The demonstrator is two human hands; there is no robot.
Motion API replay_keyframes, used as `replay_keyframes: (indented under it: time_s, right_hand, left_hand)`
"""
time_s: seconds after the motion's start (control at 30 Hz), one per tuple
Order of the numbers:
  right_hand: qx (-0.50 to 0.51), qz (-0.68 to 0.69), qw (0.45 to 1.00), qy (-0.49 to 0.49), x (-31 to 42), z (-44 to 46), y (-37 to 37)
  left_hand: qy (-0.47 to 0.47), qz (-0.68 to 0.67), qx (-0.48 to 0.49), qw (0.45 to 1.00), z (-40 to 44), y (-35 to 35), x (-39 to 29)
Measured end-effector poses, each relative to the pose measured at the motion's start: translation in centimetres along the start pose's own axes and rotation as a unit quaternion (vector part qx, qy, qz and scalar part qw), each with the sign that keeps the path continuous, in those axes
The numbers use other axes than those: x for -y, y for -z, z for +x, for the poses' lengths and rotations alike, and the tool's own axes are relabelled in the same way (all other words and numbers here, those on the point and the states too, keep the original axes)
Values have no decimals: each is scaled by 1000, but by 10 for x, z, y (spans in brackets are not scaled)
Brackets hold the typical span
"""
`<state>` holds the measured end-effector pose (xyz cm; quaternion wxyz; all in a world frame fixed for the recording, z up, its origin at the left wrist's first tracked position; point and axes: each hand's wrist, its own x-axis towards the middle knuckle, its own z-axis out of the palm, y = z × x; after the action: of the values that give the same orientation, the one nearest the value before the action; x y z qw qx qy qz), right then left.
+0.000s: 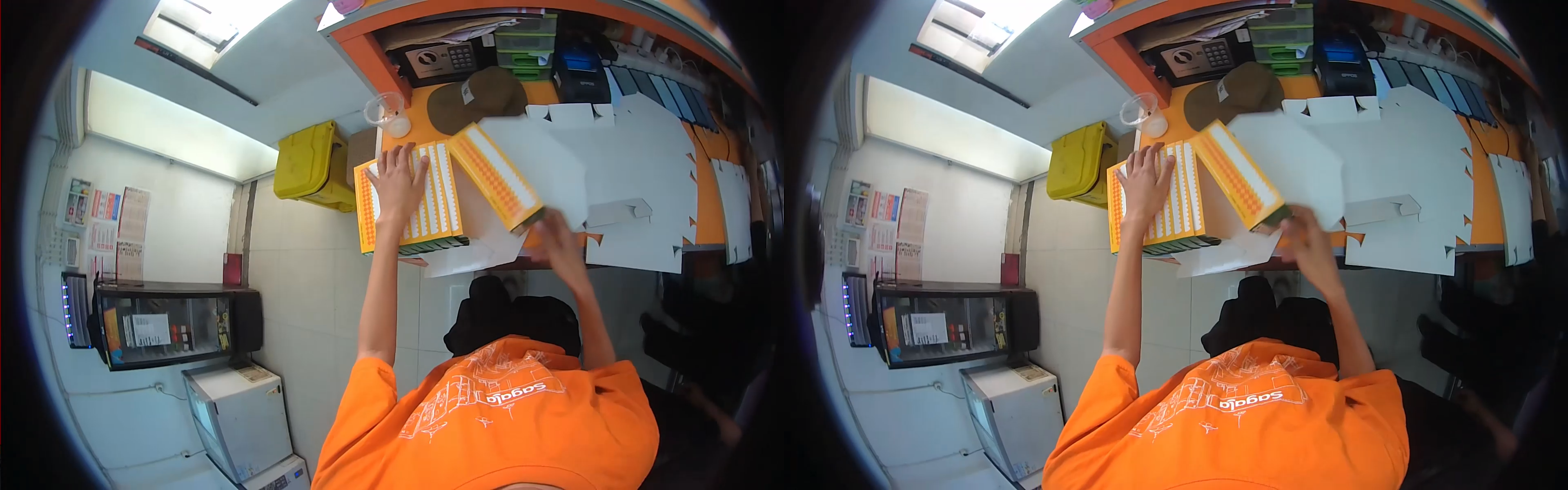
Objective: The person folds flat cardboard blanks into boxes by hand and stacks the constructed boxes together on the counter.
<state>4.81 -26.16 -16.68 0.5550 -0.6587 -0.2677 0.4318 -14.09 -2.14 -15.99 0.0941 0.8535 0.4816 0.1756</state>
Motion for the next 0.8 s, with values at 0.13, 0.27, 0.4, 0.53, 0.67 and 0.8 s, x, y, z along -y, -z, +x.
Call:
replay_keyframes:
  time_s: [0.13, 0.27, 0.4, 0.53, 0.67, 0.8]
  right_hand:
    - [49, -192, 978, -57, -1, -9, -12]
    - [-75, -359, 906, 212, 5, -16, -9]
    - [24, -363, 852, 377, 28, -8, -17]
    - [97, -321, 854, 398, 13, 11, -26]
    - [81, -255, 891, 366, -3, 23, -24]
    - [73, -252, 888, 378, -11, 31, -27]
  left_hand:
    - [68, 12, 57, 996, -10, 22, -4]
    - [82, -54, 196, 976, 13, 42, 13]
    - [32, -244, 245, 938, 51, 31, -4]
    - [-44, -195, 367, 908, 72, 12, -24]
    - [-30, -171, 513, 841, 95, 5, -11]
    - [42, -185, 559, 807, 103, -17, 3]
